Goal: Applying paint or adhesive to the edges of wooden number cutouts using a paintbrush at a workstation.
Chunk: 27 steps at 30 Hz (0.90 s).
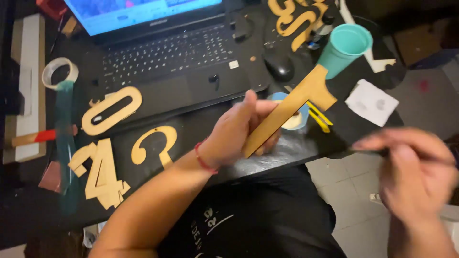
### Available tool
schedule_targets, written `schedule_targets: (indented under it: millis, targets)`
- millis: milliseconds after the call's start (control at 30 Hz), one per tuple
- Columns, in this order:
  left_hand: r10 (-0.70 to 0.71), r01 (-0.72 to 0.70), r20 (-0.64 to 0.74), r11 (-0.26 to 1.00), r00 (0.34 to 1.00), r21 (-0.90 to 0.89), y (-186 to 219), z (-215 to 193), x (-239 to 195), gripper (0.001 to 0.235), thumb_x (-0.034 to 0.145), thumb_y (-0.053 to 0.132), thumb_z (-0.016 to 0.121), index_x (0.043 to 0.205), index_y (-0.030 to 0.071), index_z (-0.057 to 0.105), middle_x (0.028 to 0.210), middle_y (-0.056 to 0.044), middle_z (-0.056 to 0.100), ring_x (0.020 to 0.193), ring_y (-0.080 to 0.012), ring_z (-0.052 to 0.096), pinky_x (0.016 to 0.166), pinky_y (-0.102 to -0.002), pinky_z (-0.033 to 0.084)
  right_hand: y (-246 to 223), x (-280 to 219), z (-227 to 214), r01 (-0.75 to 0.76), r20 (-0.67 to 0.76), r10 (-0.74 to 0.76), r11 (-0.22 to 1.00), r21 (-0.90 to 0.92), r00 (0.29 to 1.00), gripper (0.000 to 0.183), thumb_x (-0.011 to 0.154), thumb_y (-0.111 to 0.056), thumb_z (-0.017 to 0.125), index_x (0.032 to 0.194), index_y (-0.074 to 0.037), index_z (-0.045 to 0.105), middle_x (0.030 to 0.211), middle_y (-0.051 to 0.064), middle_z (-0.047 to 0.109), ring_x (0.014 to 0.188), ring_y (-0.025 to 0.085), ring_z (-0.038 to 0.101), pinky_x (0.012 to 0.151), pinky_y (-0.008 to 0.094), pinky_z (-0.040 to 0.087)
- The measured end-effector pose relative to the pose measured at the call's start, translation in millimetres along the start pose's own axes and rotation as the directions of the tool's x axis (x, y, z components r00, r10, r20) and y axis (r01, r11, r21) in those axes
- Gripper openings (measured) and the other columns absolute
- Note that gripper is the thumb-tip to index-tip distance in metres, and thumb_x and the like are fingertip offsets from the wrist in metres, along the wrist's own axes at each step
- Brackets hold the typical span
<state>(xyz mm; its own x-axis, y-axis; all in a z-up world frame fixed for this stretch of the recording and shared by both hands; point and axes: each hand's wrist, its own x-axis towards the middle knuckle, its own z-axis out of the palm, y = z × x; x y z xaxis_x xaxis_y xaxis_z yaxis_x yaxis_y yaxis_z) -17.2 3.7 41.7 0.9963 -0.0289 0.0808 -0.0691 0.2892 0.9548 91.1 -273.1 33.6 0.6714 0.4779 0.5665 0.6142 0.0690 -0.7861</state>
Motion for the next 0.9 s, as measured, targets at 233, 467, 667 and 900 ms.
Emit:
schedule_targets:
  millis: [233, 467, 667, 900]
  targets:
    - [0.068, 0.164, 0.273, 0.654, 0.960, -0.739, -32, 50, -22, 0.081, 0.106, 0.062, 0.022, 0.116, -0.007, 0.063, 0.057, -0.007, 0.045, 0.044, -0.0131, 0.040, 0.075, -0.034, 0.051, -35, 59, 30, -0.216, 0.120, 0.207, 0.973, 0.074, 0.971, 0.034, 0.096, -0.015, 0.060, 0.125, 0.003, 0.059, 0.099, 0.013, 0.067, 0.062, 0.011, 0.052, 0.054, 0.021, 0.044]
    - [0.134, 0.285, 0.374, 0.433, 0.918, -0.855, -53, 89, -25, 0.084, 0.105, 0.067, 0.026, 0.111, -0.011, 0.058, 0.054, -0.005, 0.040, 0.038, -0.0141, 0.035, 0.073, -0.037, 0.055, -48, 57, 20, 0.006, 0.124, -0.018, 0.995, 0.097, 0.992, 0.016, 0.091, -0.013, 0.066, 0.094, 0.003, 0.064, 0.092, 0.020, 0.068, 0.080, 0.023, 0.067, 0.068, 0.027, 0.052]
    - [0.029, 0.346, 0.426, 0.535, 0.904, -0.771, -55, 105, -23, 0.114, 0.088, 0.088, 0.015, 0.130, -0.009, 0.057, 0.062, -0.016, 0.056, 0.054, -0.0219, 0.056, 0.080, -0.038, 0.058, -72, 93, -14, -0.359, 0.175, 0.332, 0.920, 0.158, 0.927, 0.007, 0.082, -0.008, 0.072, 0.083, -0.005, 0.065, 0.060, 0.008, 0.061, 0.038, 0.006, 0.041, 0.034, 0.020, 0.026]
    - [-0.022, 0.289, 0.367, 0.663, 0.930, -0.691, -64, 111, -27, 0.110, 0.088, 0.081, 0.008, 0.124, -0.010, 0.058, 0.073, -0.018, 0.066, 0.057, -0.0237, 0.065, 0.077, -0.037, 0.054, -94, 124, -51, -0.424, 0.120, 0.411, 0.898, 0.114, 0.904, 0.014, 0.086, -0.002, 0.069, 0.076, -0.006, 0.060, 0.070, 0.014, 0.066, 0.037, 0.008, 0.038, 0.035, 0.020, 0.024]
